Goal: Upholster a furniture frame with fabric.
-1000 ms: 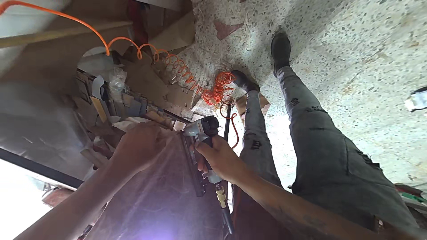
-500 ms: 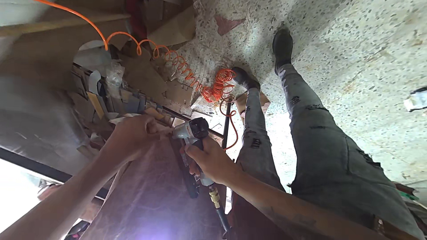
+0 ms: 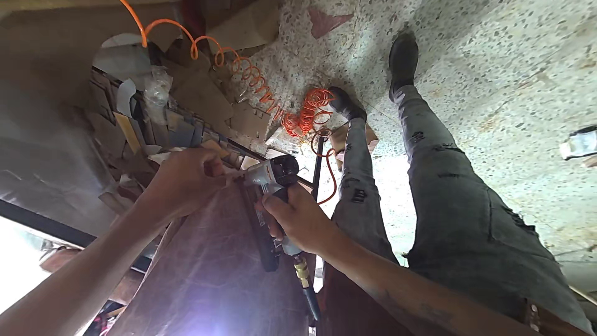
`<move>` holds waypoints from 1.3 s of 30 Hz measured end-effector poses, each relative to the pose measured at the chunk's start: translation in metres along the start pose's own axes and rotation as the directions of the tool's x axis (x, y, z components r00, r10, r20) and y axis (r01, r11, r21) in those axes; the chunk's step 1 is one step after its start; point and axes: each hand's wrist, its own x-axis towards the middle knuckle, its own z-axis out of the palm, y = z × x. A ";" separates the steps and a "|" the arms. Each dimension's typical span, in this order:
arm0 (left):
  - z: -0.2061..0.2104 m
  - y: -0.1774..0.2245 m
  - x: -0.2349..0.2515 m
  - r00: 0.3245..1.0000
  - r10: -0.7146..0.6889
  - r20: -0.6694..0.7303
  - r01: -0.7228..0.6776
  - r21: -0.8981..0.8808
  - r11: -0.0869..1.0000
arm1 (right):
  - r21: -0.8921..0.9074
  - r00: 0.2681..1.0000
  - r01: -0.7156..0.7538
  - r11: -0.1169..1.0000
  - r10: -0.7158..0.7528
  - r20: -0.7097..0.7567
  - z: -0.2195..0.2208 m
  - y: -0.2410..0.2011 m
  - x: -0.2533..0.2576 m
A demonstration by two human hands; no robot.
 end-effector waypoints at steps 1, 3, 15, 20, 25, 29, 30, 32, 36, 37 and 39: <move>0.000 -0.001 0.000 1.000 0.001 -0.002 -0.001 0.001 1.000 | -0.014 1.000 -0.004 1.000 0.004 -0.004 0.000 0.000 0.002; 0.000 -0.003 -0.003 0.999 0.016 -0.031 -0.016 -0.016 1.000 | -0.016 1.000 -0.007 1.000 0.007 0.004 -0.001 -0.001 0.004; -0.022 0.100 -0.093 0.996 -0.046 -0.081 0.063 0.217 0.974 | 0.033 0.998 0.034 0.999 -0.035 0.043 -0.016 -0.011 -0.011; -0.016 0.093 -0.088 0.990 -0.021 -0.138 0.048 0.197 0.979 | 0.005 0.999 0.010 1.000 -0.011 0.049 -0.019 -0.010 -0.012; -0.014 0.063 -0.077 0.995 -0.054 -0.079 0.064 0.135 0.989 | -0.014 0.998 -0.009 1.000 0.010 0.066 -0.018 -0.008 -0.013; 0.005 0.002 -0.067 0.968 -0.032 -0.248 0.058 0.102 0.993 | 0.025 0.993 0.028 0.999 -0.031 0.111 -0.013 -0.009 -0.014; 0.005 0.004 -0.066 0.965 -0.043 -0.260 0.070 0.097 0.993 | 0.026 0.991 0.040 0.999 -0.042 0.124 -0.011 -0.009 -0.014; 0.005 0.005 -0.065 0.961 -0.066 -0.270 0.092 0.086 0.992 | 0.025 0.987 0.063 0.998 -0.066 0.149 -0.007 -0.010 -0.013; 0.002 -0.002 -0.061 0.964 -0.120 -0.237 0.115 -0.032 0.993 | 0.013 0.983 0.077 0.997 -0.078 0.164 -0.002 -0.010 -0.012; 0.001 -0.003 -0.061 0.966 -0.134 -0.221 0.122 -0.064 0.990 | 0.009 0.984 0.077 0.997 -0.078 0.163 -0.001 -0.010 -0.012; 0.000 -0.006 -0.059 0.969 -0.140 -0.204 0.124 -0.093 0.988 | 0.002 0.984 0.074 0.997 -0.074 0.160 -0.001 -0.010 -0.011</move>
